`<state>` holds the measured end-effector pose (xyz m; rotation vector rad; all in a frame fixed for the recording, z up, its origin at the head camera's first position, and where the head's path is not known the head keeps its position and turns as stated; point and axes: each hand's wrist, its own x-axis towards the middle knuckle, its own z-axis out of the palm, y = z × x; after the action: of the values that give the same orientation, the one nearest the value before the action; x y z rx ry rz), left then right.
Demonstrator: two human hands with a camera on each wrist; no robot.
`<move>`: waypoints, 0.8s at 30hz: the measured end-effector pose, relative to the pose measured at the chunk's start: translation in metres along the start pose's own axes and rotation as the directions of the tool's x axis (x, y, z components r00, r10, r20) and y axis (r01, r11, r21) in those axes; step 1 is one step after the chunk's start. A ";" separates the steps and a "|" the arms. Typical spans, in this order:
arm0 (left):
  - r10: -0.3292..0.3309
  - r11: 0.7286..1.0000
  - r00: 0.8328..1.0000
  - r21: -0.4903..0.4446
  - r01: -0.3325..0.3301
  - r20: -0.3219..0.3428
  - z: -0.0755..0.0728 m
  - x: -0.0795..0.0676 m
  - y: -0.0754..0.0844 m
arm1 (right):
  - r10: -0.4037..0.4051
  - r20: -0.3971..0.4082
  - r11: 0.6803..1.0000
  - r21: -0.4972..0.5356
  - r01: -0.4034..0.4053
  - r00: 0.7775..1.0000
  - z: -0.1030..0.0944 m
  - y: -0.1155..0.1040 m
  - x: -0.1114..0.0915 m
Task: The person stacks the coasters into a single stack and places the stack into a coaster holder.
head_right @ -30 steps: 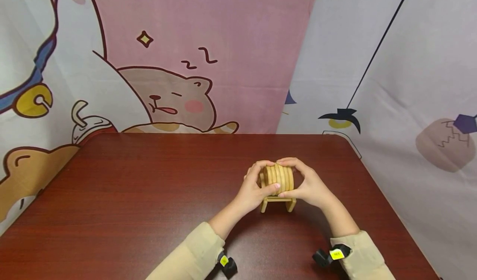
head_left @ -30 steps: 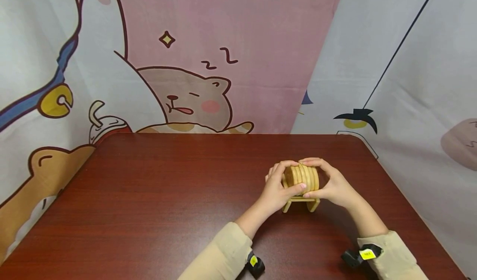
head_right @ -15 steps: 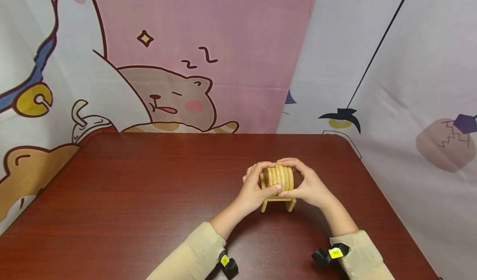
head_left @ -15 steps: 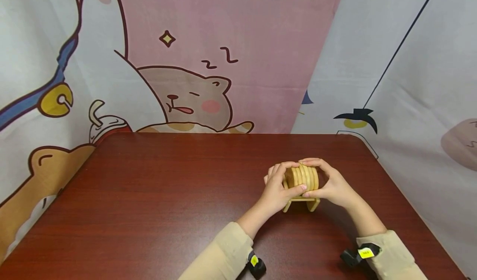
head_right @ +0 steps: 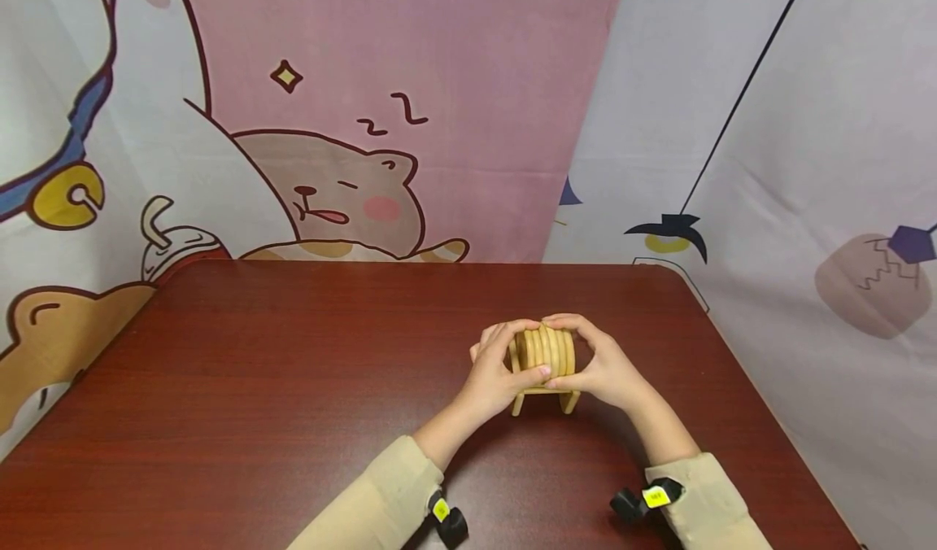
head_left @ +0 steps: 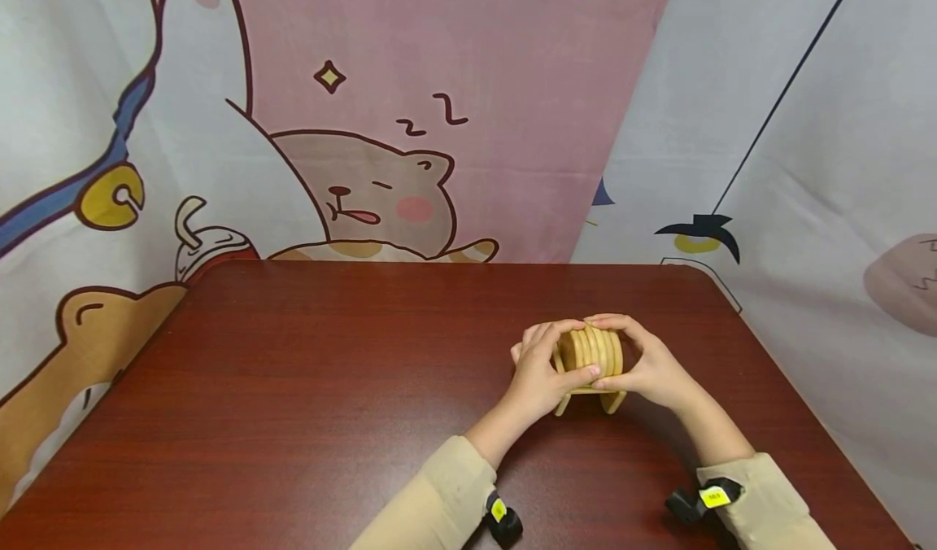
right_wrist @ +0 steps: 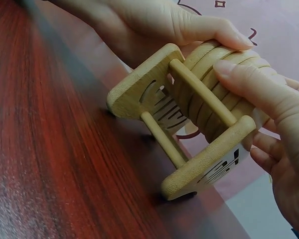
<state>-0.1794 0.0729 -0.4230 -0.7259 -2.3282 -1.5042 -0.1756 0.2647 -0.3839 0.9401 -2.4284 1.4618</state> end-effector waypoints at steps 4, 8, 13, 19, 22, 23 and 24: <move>0.018 1.000 1.000 0.013 -0.017 -0.018 0.001 0.000 -0.002 | 0.001 0.004 1.000 0.021 -0.001 1.000 0.001 0.001 0.000; 0.038 0.999 0.999 0.024 -0.037 -0.036 0.001 -0.001 -0.004 | -0.011 0.011 0.999 0.037 0.011 1.000 0.002 0.003 -0.001; 0.055 0.998 0.998 0.029 -0.054 -0.043 0.002 -0.002 -0.005 | -0.029 0.013 0.998 0.060 0.028 0.999 0.004 0.006 -0.002; 0.074 0.997 0.996 0.032 -0.072 -0.047 0.002 -0.002 -0.007 | -0.059 0.012 0.994 0.093 0.058 0.998 0.006 0.009 -0.002; 0.076 0.997 0.996 0.016 -0.076 -0.045 0.002 -0.002 -0.009 | -0.057 0.016 0.994 0.094 0.055 0.998 0.006 0.009 -0.002; 0.077 0.997 0.996 0.012 -0.076 -0.044 0.002 -0.002 -0.009 | -0.057 0.020 0.994 0.095 0.055 0.998 0.006 0.009 -0.002; 0.077 0.997 0.996 0.009 -0.076 -0.042 0.002 -0.002 -0.010 | -0.057 0.023 0.994 0.098 0.055 0.998 0.006 0.010 -0.001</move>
<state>-0.1833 0.0710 -0.4320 -0.7645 -2.2474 -1.4630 -0.1789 0.2633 -0.3948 1.0443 -2.3470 1.5699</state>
